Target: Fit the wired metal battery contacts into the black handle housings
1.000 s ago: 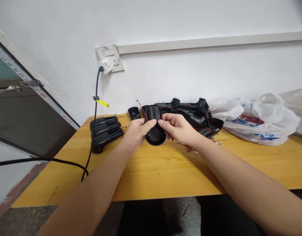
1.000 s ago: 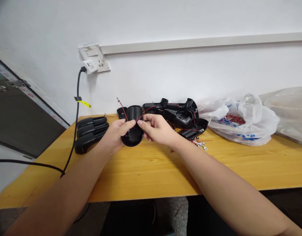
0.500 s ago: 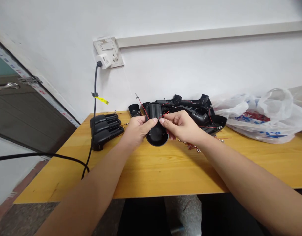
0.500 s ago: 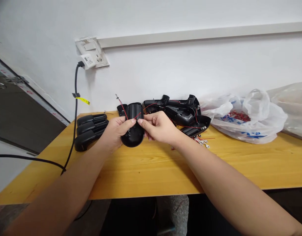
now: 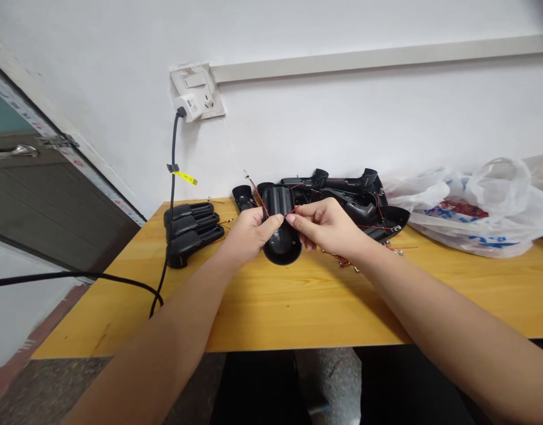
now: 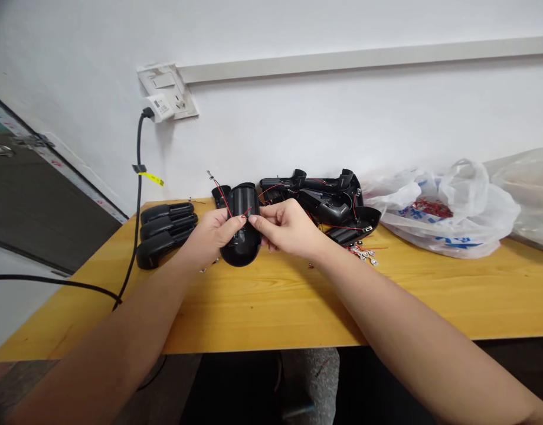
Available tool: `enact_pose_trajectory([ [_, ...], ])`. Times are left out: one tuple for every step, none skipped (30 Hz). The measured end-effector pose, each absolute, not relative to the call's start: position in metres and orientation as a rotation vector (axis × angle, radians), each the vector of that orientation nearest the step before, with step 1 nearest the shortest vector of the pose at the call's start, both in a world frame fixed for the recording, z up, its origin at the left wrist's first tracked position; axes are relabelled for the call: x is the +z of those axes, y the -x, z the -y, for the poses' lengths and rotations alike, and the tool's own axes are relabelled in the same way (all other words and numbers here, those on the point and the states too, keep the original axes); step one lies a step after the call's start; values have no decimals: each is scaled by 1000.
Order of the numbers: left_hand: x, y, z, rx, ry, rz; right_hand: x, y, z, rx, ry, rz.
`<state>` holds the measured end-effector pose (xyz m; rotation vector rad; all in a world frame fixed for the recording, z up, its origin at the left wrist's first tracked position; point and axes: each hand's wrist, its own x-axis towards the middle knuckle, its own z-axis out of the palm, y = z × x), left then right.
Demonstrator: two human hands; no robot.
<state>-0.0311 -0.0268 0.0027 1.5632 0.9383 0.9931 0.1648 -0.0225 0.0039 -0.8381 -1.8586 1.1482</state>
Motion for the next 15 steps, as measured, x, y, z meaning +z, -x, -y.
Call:
enact_pose_trajectory([
  [3,31,27,981,-1586,-929,4,-165,23,1158,844,1847],
  [3,31,27,972,-1607,-919,4,-165,23,1167,848,1836],
  [3,31,27,963,-1626,-915,4,-165,22,1179,851,1823],
  [2,31,26,957,-1645,-923,3,-165,22,1191,853,1812],
  [1,32,25,953,-1661,-940,3,-164,22,1205,856,1801],
  [0,32,24,951,-1672,-961,2,-164,21,1221,858,1792],
  [-1,33,22,952,-1682,-981,2,-164,21,1233,860,1786],
  [-3,33,21,959,-1692,-997,1,-163,21,1236,862,1785],
  [-4,33,20,976,-1698,-1002,1,-163,21,1227,860,1787],
  [-6,33,20,1001,-1696,-992,1,-162,22,1211,853,1792],
  [-7,33,20,1034,-1686,-965,1,-162,23,1189,837,1797],
  [-9,32,20,1076,-1673,-922,2,-162,24,1161,814,1804],
  [-10,31,21,1124,-1662,-865,2,-162,25,1123,788,1813],
  [-12,30,22,1179,-1662,-803,3,-163,26,1073,759,1825],
  [-14,29,23,1242,-1685,-748,3,-164,27,1012,728,1842],
])
